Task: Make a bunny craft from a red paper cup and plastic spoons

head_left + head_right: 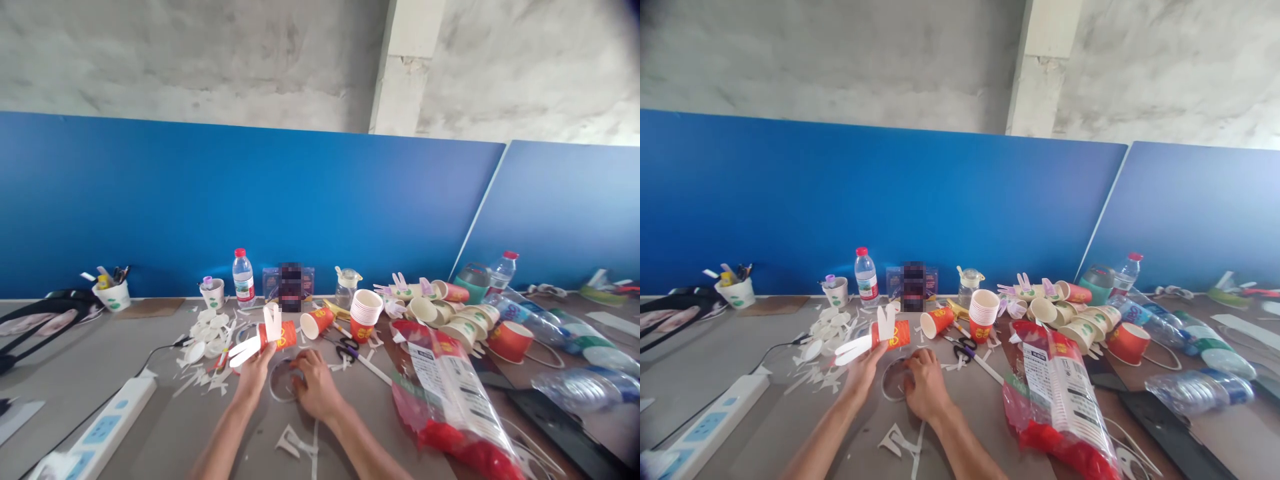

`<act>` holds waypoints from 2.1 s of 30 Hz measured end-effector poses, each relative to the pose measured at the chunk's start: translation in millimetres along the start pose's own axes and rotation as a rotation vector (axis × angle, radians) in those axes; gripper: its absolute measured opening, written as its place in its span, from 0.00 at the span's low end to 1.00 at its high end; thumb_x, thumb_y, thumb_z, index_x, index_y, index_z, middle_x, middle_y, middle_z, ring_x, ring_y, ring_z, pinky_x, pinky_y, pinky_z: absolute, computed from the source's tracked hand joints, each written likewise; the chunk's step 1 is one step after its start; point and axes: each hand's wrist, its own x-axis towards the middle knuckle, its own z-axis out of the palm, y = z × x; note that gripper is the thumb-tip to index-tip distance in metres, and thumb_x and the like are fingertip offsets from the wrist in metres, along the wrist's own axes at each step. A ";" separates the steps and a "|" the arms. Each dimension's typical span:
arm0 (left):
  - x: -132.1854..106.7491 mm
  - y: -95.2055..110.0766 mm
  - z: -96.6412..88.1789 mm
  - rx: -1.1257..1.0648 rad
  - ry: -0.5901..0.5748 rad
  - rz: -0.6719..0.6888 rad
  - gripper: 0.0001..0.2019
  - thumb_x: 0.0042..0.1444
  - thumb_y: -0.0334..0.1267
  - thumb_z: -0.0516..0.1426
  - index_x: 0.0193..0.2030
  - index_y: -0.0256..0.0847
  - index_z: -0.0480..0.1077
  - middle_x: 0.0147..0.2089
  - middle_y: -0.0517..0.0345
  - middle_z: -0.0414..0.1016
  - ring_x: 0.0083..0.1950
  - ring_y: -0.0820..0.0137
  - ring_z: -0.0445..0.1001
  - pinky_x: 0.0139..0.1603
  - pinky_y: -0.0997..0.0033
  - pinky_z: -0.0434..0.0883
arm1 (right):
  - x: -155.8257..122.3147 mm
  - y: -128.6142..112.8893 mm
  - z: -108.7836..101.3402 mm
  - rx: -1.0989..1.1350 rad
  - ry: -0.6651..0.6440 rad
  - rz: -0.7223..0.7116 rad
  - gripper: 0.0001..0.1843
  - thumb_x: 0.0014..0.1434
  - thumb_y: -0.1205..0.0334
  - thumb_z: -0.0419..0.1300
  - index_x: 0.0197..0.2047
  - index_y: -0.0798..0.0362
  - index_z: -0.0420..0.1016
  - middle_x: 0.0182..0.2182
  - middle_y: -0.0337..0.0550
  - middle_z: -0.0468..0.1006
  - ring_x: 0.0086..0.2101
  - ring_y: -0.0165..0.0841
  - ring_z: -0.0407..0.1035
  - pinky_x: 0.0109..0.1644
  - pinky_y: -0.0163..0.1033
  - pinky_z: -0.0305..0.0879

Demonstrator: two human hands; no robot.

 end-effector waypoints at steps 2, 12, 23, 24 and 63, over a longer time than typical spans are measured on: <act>-3.3 3.1 1.2 0.015 0.000 0.000 0.23 0.42 0.56 0.66 0.39 0.41 0.80 0.46 0.46 0.86 0.54 0.47 0.80 0.62 0.46 0.70 | -0.7 -0.9 -0.9 -0.048 -0.032 0.028 0.22 0.51 0.72 0.61 0.50 0.55 0.82 0.53 0.57 0.77 0.55 0.48 0.68 0.59 0.52 0.66; -4.4 4.4 2.6 0.061 -0.088 0.027 0.25 0.43 0.59 0.66 0.40 0.40 0.80 0.46 0.46 0.86 0.54 0.46 0.79 0.63 0.45 0.69 | 0.9 1.0 2.5 -0.050 0.005 0.062 0.18 0.52 0.70 0.62 0.47 0.53 0.83 0.46 0.53 0.81 0.50 0.48 0.72 0.58 0.52 0.65; 0.1 -2.0 5.1 -0.002 -0.154 0.099 0.28 0.44 0.62 0.66 0.42 0.38 0.80 0.45 0.44 0.86 0.51 0.48 0.80 0.56 0.51 0.74 | -6.1 -4.9 -1.6 -0.070 -0.213 0.039 0.39 0.44 0.58 0.71 0.61 0.49 0.73 0.61 0.56 0.72 0.65 0.59 0.58 0.69 0.65 0.47; -0.1 -2.3 4.9 -0.003 -0.154 0.101 0.28 0.44 0.62 0.66 0.41 0.38 0.80 0.44 0.45 0.86 0.50 0.48 0.81 0.56 0.51 0.74 | -6.1 -4.5 -1.3 -0.066 -0.193 0.043 0.38 0.43 0.60 0.71 0.60 0.48 0.74 0.60 0.55 0.73 0.64 0.59 0.59 0.69 0.65 0.48; -0.8 -0.2 1.7 0.016 0.020 0.133 0.25 0.49 0.65 0.60 0.30 0.42 0.75 0.30 0.53 0.80 0.40 0.54 0.77 0.46 0.58 0.73 | 6.5 49.9 26.0 0.000 0.363 0.054 0.18 0.53 0.70 0.58 0.47 0.56 0.77 0.43 0.55 0.80 0.44 0.48 0.74 0.50 0.54 0.72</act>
